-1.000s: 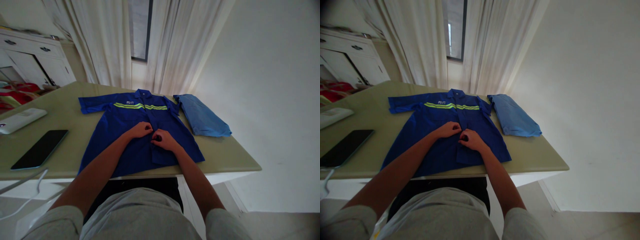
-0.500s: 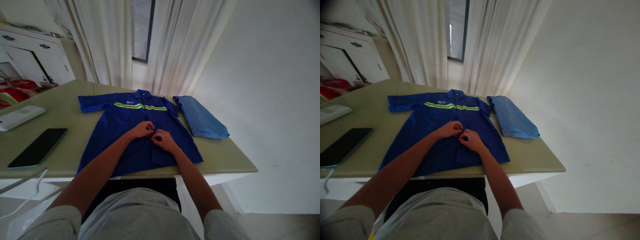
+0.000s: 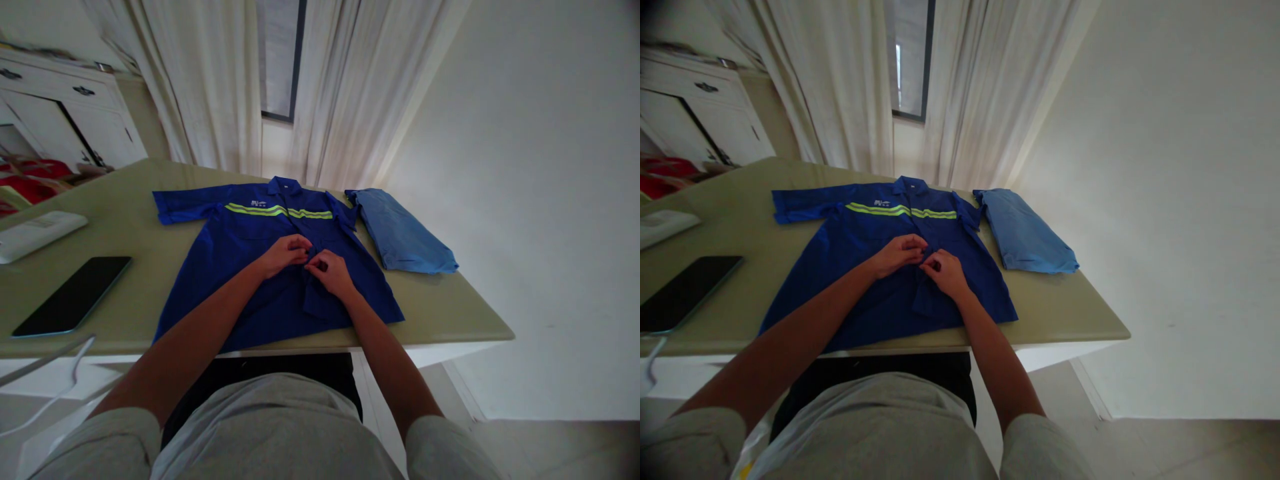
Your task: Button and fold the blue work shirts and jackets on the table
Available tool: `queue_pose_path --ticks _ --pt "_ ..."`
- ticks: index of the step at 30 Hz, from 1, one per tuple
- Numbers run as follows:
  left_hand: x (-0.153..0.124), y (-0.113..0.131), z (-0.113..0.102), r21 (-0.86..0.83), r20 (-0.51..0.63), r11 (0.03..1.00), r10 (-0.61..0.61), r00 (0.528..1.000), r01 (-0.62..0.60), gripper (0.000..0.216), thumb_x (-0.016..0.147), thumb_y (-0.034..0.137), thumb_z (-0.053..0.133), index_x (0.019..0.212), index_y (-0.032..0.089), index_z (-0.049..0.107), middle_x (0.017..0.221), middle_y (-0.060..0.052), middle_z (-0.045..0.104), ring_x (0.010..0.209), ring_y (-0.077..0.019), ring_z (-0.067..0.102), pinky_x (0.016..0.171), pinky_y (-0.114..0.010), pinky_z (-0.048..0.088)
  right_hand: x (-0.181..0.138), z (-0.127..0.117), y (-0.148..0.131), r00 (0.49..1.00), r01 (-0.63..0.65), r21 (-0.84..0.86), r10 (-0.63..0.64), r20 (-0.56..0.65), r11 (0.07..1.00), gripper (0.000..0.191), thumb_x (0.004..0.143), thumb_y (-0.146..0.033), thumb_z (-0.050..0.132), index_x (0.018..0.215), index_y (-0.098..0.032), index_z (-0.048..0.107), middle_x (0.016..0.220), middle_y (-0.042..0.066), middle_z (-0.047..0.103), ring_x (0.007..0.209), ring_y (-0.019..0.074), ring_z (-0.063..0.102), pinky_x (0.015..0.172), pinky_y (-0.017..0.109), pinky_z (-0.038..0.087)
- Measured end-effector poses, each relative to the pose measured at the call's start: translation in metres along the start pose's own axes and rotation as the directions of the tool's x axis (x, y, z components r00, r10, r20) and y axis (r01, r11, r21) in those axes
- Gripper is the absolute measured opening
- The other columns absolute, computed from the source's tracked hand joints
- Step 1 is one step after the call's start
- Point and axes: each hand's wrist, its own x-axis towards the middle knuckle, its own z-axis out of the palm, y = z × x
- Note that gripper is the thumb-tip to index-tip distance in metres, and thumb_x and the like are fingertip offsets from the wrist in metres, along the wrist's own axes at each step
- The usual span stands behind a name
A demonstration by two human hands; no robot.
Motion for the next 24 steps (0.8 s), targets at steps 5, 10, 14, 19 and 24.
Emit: queue_pose_path --ticks 5,10,14,19,24 --pt "-0.001 -0.003 0.006 0.043 0.025 0.998 0.046 0.999 -0.047 0.057 0.063 0.030 0.093 0.109 0.018 0.061 0.111 -0.007 0.070 0.104 -0.0201 0.068 0.097 -0.040 0.054 0.001 -0.006 0.006 0.992 -0.070 0.121 0.081 -0.092 0.990 0.010 0.083 -0.023 0.067 0.092 -0.021 0.068 0.078 -0.001 0.064 0.066 0.0138 0.056 0.065 0.027 0.045" --pt "-0.002 -0.006 0.013 -0.055 0.062 0.998 -0.035 0.997 0.038 0.047 0.071 0.035 0.088 0.099 0.020 0.055 0.103 -0.003 0.070 0.089 -0.0163 0.071 0.093 -0.040 0.057 0.003 -0.008 0.008 0.962 -0.157 0.141 0.184 -0.204 0.977 0.020 0.088 -0.038 0.065 0.101 -0.022 0.065 0.099 0.004 0.069 0.080 0.0174 0.063 0.071 0.030 0.051" --pt "0.000 -0.002 0.006 0.215 -0.046 0.976 -0.003 0.999 0.012 0.022 0.091 0.031 0.067 0.106 0.021 0.055 0.102 -0.006 0.073 0.091 -0.0206 0.074 0.094 -0.045 0.058 0.002 -0.004 0.009 0.948 -0.266 0.178 0.290 -0.129 0.948 0.046 0.087 -0.053 0.072 0.120 -0.022 0.061 0.116 0.008 0.068 0.086 0.0182 0.066 0.080 0.035 0.055" --pt "-0.003 -0.007 -0.013 0.904 -0.247 0.409 0.257 0.934 0.126 0.040 0.100 0.032 0.046 0.135 0.017 0.058 0.144 -0.019 0.061 0.139 -0.0340 0.053 0.119 -0.056 0.034 -0.004 0.004 0.013 0.978 -0.193 0.038 0.189 0.085 0.980 0.064 0.084 -0.048 0.079 0.137 -0.020 0.056 0.119 0.011 0.067 0.101 0.0232 0.066 0.092 0.041 0.053" --pt "-0.003 -0.023 -0.027 0.970 -0.197 0.158 0.059 0.979 0.186 0.066 0.103 0.053 0.033 0.157 0.018 0.044 0.167 -0.015 0.035 0.156 -0.0345 0.029 0.126 -0.059 0.018 -0.006 0.005 0.014 0.988 -0.103 -0.087 0.112 0.108 0.991 0.056 0.083 -0.019 0.069 0.138 -0.018 0.058 0.119 0.012 0.068 0.105 0.0234 0.064 0.096 0.040 0.050"
